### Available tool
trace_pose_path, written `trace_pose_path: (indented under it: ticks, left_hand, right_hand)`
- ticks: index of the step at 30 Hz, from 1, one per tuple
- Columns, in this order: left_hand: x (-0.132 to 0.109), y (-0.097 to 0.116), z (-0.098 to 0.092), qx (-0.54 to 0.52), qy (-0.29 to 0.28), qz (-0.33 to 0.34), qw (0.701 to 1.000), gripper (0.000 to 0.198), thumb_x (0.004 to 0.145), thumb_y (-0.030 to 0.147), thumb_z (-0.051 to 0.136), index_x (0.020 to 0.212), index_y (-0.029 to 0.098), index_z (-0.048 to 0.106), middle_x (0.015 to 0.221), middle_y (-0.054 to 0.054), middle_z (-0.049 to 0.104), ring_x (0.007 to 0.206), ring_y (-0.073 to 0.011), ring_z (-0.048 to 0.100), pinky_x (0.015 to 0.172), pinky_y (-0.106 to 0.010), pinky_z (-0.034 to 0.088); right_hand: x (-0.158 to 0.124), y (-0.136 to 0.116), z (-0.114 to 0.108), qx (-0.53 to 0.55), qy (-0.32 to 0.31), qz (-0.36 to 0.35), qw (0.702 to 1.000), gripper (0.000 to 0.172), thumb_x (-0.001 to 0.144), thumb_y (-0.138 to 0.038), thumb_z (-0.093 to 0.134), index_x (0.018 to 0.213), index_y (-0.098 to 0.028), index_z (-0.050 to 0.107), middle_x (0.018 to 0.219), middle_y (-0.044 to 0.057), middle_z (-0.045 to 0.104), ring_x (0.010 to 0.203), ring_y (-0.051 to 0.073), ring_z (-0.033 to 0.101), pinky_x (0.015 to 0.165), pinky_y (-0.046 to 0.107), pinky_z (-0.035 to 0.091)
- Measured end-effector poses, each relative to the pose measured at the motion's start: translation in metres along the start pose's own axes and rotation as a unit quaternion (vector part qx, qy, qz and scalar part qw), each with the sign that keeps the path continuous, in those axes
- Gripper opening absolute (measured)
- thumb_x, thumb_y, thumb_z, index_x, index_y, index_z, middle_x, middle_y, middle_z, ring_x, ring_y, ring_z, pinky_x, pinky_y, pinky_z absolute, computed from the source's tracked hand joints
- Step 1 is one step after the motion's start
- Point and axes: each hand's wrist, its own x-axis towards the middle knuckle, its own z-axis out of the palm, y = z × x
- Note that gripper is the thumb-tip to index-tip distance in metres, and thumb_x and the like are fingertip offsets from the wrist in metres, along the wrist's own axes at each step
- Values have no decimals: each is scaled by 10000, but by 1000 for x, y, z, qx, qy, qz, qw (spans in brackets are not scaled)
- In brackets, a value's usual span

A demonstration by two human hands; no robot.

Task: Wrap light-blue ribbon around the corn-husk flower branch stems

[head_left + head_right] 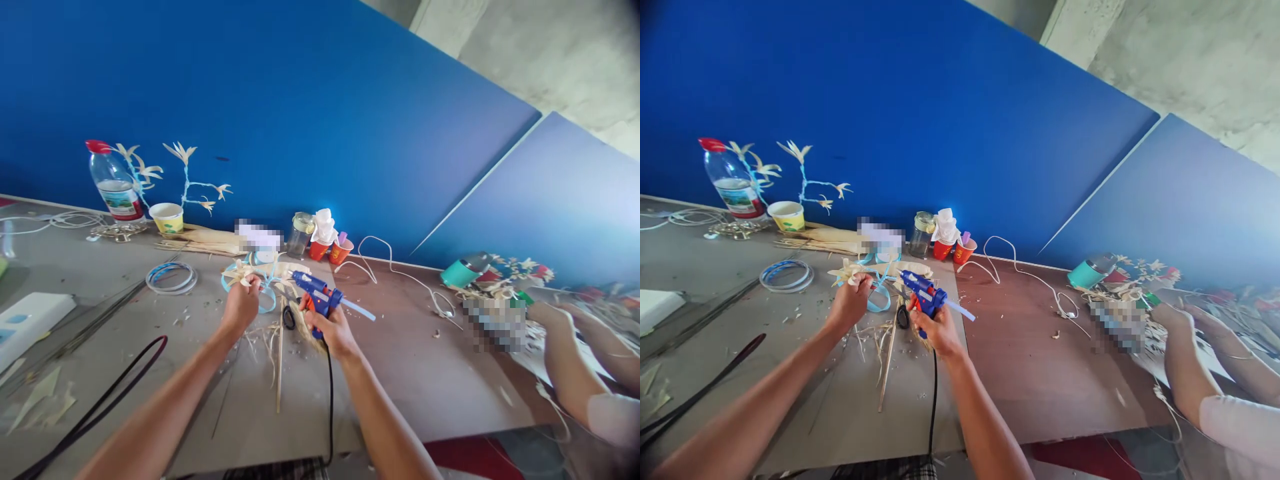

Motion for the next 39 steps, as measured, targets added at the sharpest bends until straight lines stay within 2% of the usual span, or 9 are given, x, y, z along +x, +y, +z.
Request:
trace_pose_path:
  ticks: [3,7,13,21,31,39]
  left_hand:
    - [2,-4,0,6,5,-3,1000,207,824,268,381,744,193,558,693,-33,641,571,-173,539,561,-280,375]
    - [3,-6,0,23,8,8,1000,223,824,274,372,721,197,555,656,-30,620,602,-190,556,572,-287,375]
    - [-2,-1,1,42,2,29,999,224,819,279,367,708,194,541,627,-31,593,618,-196,552,591,-288,377]
    - [-5,0,0,42,-3,45,998,220,821,294,364,700,199,522,628,-29,585,599,-194,532,577,-290,374]
    - [-4,-4,3,45,-3,51,998,220,827,289,364,715,203,533,616,-20,571,588,-191,520,562,-287,351]
    - [-4,-4,3,50,-3,65,997,219,823,303,358,706,204,515,602,-15,556,590,-188,512,573,-286,346]
  right_hand:
    - [-1,16,5,-76,-6,21,997,304,716,-429,654,867,-167,624,732,25,613,576,109,507,539,238,427]
    - [-6,26,9,-191,-38,1,981,273,763,-442,600,831,-179,627,770,47,657,676,165,595,633,282,503]
    - [-7,30,10,-276,-13,-31,961,272,781,-447,587,852,-185,605,769,53,670,662,172,605,641,285,516]
    - [-4,36,9,-304,-11,-48,952,267,807,-437,565,867,-182,615,791,60,675,693,178,616,633,270,505]
    - [-4,31,13,-331,4,-52,942,263,806,-448,561,843,-196,623,736,42,668,659,171,603,613,267,491]
    - [-2,39,12,-363,10,-61,930,297,814,-476,558,870,-189,612,820,67,682,755,194,635,719,292,501]
